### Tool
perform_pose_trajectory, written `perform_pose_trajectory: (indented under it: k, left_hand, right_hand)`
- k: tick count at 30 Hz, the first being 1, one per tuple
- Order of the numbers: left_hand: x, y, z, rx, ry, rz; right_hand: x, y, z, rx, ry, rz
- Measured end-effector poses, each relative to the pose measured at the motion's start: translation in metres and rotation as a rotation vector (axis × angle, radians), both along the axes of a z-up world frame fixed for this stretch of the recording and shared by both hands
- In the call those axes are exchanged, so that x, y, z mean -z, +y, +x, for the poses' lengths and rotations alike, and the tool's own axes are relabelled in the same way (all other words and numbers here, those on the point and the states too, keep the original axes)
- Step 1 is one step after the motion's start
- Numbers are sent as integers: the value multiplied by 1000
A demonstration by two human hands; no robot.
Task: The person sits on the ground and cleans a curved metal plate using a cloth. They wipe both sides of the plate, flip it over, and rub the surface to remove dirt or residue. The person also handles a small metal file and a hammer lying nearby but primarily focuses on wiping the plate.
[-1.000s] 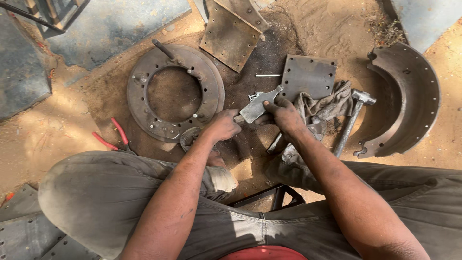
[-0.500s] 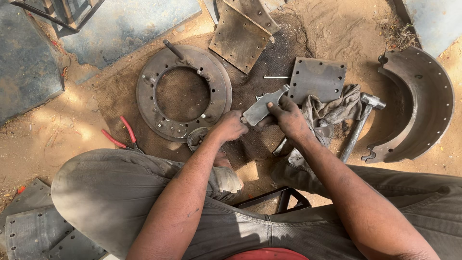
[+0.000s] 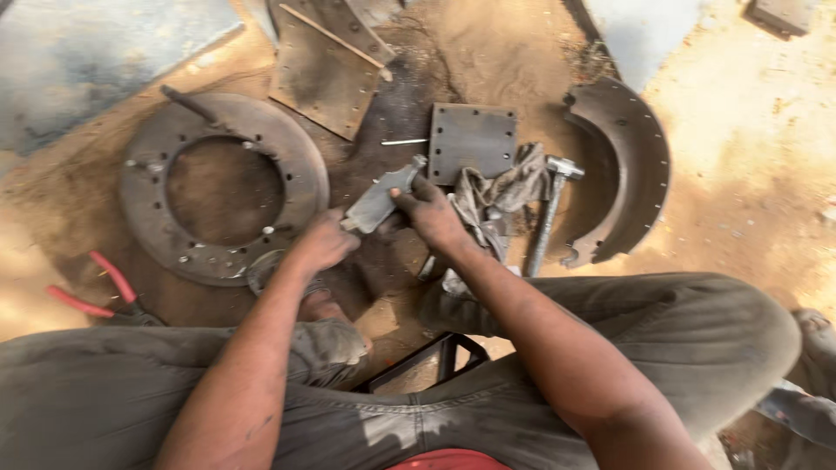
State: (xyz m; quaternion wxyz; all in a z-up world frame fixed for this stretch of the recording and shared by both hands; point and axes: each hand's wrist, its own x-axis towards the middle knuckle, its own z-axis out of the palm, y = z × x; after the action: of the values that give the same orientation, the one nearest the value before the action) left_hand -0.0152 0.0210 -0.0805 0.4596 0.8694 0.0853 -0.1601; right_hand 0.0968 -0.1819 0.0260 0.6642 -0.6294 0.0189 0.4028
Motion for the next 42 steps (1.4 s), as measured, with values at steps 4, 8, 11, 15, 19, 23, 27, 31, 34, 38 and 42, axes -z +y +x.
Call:
perform_pose_trajectory:
  k: [4, 8, 11, 15, 19, 23, 27, 31, 34, 38, 42]
  left_hand:
    - [-24, -1, 4, -68, 89, -11]
    - [-53, -4, 7, -62, 104, -45]
    - [-64, -6, 9, -58, 89, -70]
    - [-73, -9, 12, -47, 167, -79]
    - [-81, -10, 13, -85, 274, -60]
    - [-81, -11, 13, -89, 252, -42]
    - [-77, -8, 12, -100, 220, -70]
    - [-71, -8, 11, -98, 204, -58]
    - [-69, -8, 11, -90, 185, -52]
    - [-72, -9, 11, -78, 204, -26]
    - [-73, -11, 12, -96, 202, -39]
  right_hand:
    - [-12, -2, 5, -80, 40, 24]
    - [-5, -11, 18, -42, -77, -174]
    - [1, -17, 25, -50, -124, -303]
    - [2, -20, 29, -115, -259, -487]
    - [-3, -20, 34, -143, -338, -576]
    - [-12, -20, 36, -108, -312, -533]
    - [-19, -21, 35, -110, -353, -483]
    - [-20, -21, 40, -186, -370, -388]
    - [-20, -22, 39, -327, -573, -583]
    - [-15, -21, 38, -339, -607, -617]
    - [-16, -22, 39, -293, -473, -602]
